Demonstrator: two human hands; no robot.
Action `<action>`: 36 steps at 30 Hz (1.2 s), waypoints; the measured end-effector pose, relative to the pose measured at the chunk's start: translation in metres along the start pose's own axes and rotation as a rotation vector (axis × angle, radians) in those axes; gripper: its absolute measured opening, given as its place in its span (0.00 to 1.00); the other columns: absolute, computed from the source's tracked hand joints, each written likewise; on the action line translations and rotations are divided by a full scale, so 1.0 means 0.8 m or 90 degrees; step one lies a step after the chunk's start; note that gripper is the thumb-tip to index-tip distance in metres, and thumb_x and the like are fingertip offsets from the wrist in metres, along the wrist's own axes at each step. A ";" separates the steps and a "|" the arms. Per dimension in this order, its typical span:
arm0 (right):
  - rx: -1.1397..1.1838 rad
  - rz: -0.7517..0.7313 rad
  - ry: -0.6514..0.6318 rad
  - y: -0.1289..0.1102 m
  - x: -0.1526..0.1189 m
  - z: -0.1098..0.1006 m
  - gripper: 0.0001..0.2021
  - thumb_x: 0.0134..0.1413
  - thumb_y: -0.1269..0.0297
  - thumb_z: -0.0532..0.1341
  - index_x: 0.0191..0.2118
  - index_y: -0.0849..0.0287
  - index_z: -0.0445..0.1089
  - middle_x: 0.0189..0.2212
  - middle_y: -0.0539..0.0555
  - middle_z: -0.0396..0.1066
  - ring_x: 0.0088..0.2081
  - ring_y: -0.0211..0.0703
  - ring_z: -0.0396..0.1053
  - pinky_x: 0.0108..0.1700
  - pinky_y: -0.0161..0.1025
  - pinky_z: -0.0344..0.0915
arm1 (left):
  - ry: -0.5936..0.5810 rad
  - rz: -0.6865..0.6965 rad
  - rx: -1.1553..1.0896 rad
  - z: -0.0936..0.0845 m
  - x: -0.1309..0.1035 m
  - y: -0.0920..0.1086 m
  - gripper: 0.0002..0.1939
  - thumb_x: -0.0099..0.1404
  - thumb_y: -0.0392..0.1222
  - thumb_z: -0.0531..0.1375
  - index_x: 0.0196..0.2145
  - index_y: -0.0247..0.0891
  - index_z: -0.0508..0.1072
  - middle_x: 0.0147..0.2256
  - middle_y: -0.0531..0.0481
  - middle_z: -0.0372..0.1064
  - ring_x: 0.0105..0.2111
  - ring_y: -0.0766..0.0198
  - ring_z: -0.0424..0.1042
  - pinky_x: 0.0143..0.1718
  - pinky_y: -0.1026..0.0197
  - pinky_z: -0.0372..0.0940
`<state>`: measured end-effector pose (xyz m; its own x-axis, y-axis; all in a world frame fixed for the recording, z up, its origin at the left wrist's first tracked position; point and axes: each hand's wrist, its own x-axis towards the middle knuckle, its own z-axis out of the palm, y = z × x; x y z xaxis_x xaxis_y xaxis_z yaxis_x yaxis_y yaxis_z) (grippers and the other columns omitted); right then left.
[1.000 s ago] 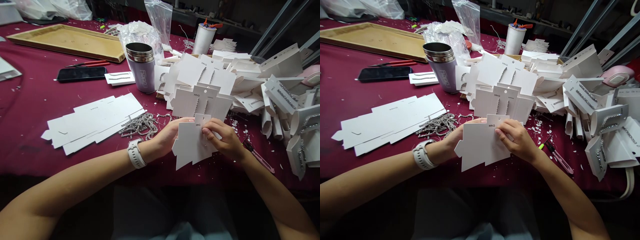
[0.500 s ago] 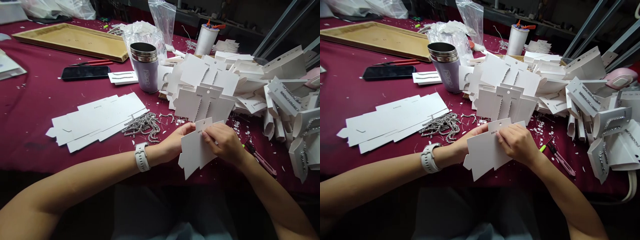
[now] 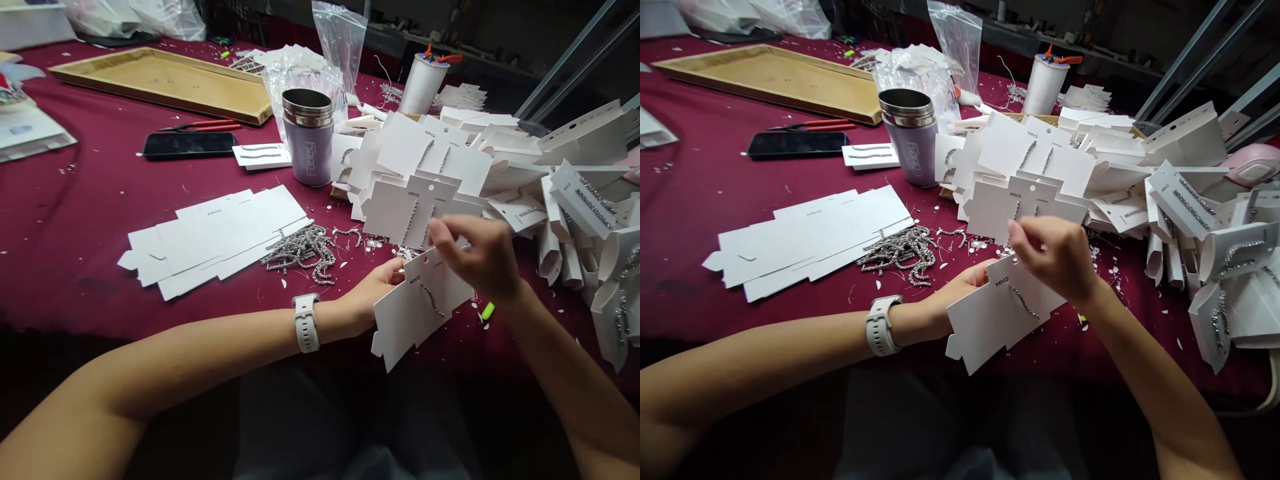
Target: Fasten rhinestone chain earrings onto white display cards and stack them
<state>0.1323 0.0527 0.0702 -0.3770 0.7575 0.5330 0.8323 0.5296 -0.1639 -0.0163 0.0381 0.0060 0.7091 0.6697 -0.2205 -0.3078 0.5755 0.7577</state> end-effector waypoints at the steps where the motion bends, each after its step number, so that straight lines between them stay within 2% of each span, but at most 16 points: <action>1: 0.025 0.026 -0.022 -0.004 0.016 0.000 0.16 0.57 0.63 0.51 0.20 0.58 0.64 0.15 0.48 0.61 0.19 0.33 0.57 0.25 0.36 0.54 | 0.015 -0.009 -0.007 0.001 -0.001 0.000 0.19 0.47 0.38 0.66 0.38 0.36 0.67 0.30 0.52 0.68 0.24 0.69 0.66 0.26 0.65 0.59; 2: 0.060 0.028 -0.062 -0.009 0.032 0.004 0.13 0.56 0.62 0.52 0.25 0.58 0.67 0.19 0.49 0.65 0.21 0.33 0.59 0.27 0.35 0.56 | 0.033 -0.014 -0.018 0.002 -0.002 0.000 0.20 0.48 0.38 0.65 0.39 0.36 0.67 0.31 0.51 0.68 0.26 0.68 0.67 0.27 0.64 0.60; 4: 0.090 -0.035 -0.175 -0.019 0.062 0.022 0.09 0.55 0.64 0.53 0.34 0.60 0.69 0.30 0.52 0.70 0.29 0.36 0.64 0.33 0.35 0.59 | 0.065 -0.013 -0.044 0.003 -0.003 0.001 0.20 0.48 0.37 0.64 0.40 0.36 0.68 0.32 0.50 0.69 0.27 0.67 0.68 0.29 0.63 0.61; 5: 0.039 -0.085 -0.240 -0.025 0.075 0.035 0.09 0.54 0.64 0.54 0.37 0.61 0.69 0.34 0.53 0.70 0.35 0.38 0.64 0.38 0.37 0.59 | 0.071 -0.010 -0.055 0.003 -0.003 0.001 0.19 0.48 0.37 0.65 0.39 0.35 0.69 0.31 0.50 0.69 0.27 0.67 0.68 0.30 0.63 0.61; 7: -0.101 -0.153 -0.320 -0.036 0.092 0.063 0.11 0.55 0.65 0.53 0.40 0.62 0.69 0.38 0.56 0.70 0.42 0.45 0.62 0.44 0.41 0.56 | 0.072 -0.005 -0.061 0.003 -0.001 0.000 0.15 0.47 0.37 0.65 0.35 0.34 0.70 0.28 0.51 0.68 0.26 0.67 0.67 0.29 0.63 0.60; 10: -0.220 -0.178 -0.397 -0.046 0.104 0.097 0.12 0.54 0.72 0.51 0.41 0.63 0.69 0.39 0.58 0.69 0.46 0.47 0.58 0.45 0.42 0.52 | 0.072 -0.002 -0.056 0.000 0.003 -0.004 0.12 0.49 0.34 0.63 0.33 0.33 0.70 0.26 0.51 0.67 0.24 0.68 0.66 0.28 0.63 0.59; 13: -0.257 -0.177 -0.436 -0.048 0.106 0.111 0.12 0.53 0.73 0.50 0.38 0.64 0.71 0.37 0.59 0.70 0.47 0.49 0.57 0.45 0.42 0.51 | 0.063 0.001 -0.050 -0.004 0.006 -0.009 0.13 0.50 0.32 0.60 0.36 0.33 0.69 0.29 0.49 0.68 0.25 0.67 0.66 0.28 0.63 0.58; 20: -0.203 -0.146 -0.421 -0.045 0.098 0.110 0.12 0.56 0.66 0.51 0.33 0.63 0.70 0.33 0.58 0.71 0.47 0.51 0.58 0.46 0.46 0.52 | 0.044 0.026 -0.034 -0.007 0.008 -0.013 0.14 0.49 0.30 0.59 0.36 0.33 0.69 0.30 0.49 0.67 0.28 0.66 0.66 0.31 0.62 0.58; 24: -0.198 -0.179 -0.398 -0.047 0.096 0.115 0.07 0.51 0.71 0.54 0.30 0.63 0.69 0.30 0.58 0.70 0.46 0.51 0.58 0.47 0.47 0.52 | 0.041 0.029 -0.025 -0.008 0.007 -0.014 0.12 0.49 0.32 0.60 0.35 0.33 0.69 0.28 0.50 0.67 0.27 0.65 0.66 0.30 0.61 0.58; 27: -0.153 -0.151 -0.346 -0.048 0.098 0.110 0.07 0.49 0.72 0.54 0.28 0.63 0.68 0.27 0.58 0.69 0.44 0.50 0.59 0.46 0.47 0.53 | 0.012 0.035 -0.032 -0.007 0.006 -0.012 0.11 0.48 0.33 0.61 0.33 0.32 0.70 0.28 0.49 0.67 0.27 0.64 0.67 0.31 0.61 0.59; 31: 0.060 -0.059 -0.249 -0.045 0.099 0.082 0.04 0.48 0.69 0.55 0.30 0.61 0.66 0.29 0.54 0.69 0.38 0.42 0.62 0.43 0.42 0.58 | -0.023 0.036 -0.050 -0.006 0.004 -0.009 0.11 0.48 0.34 0.61 0.32 0.33 0.71 0.28 0.49 0.68 0.28 0.64 0.68 0.33 0.61 0.61; 36: 0.412 0.067 -0.213 -0.033 0.081 0.040 0.05 0.47 0.65 0.56 0.30 0.60 0.62 0.28 0.50 0.66 0.30 0.34 0.63 0.35 0.37 0.62 | -0.036 0.029 -0.059 -0.004 0.005 -0.006 0.09 0.48 0.34 0.62 0.31 0.34 0.71 0.27 0.51 0.68 0.27 0.66 0.69 0.32 0.62 0.62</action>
<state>0.0728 0.1002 0.0828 -0.4979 0.8381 0.2228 0.5030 0.4884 -0.7131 -0.0142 0.0395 -0.0009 0.7271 0.6698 -0.1505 -0.3955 0.5879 0.7057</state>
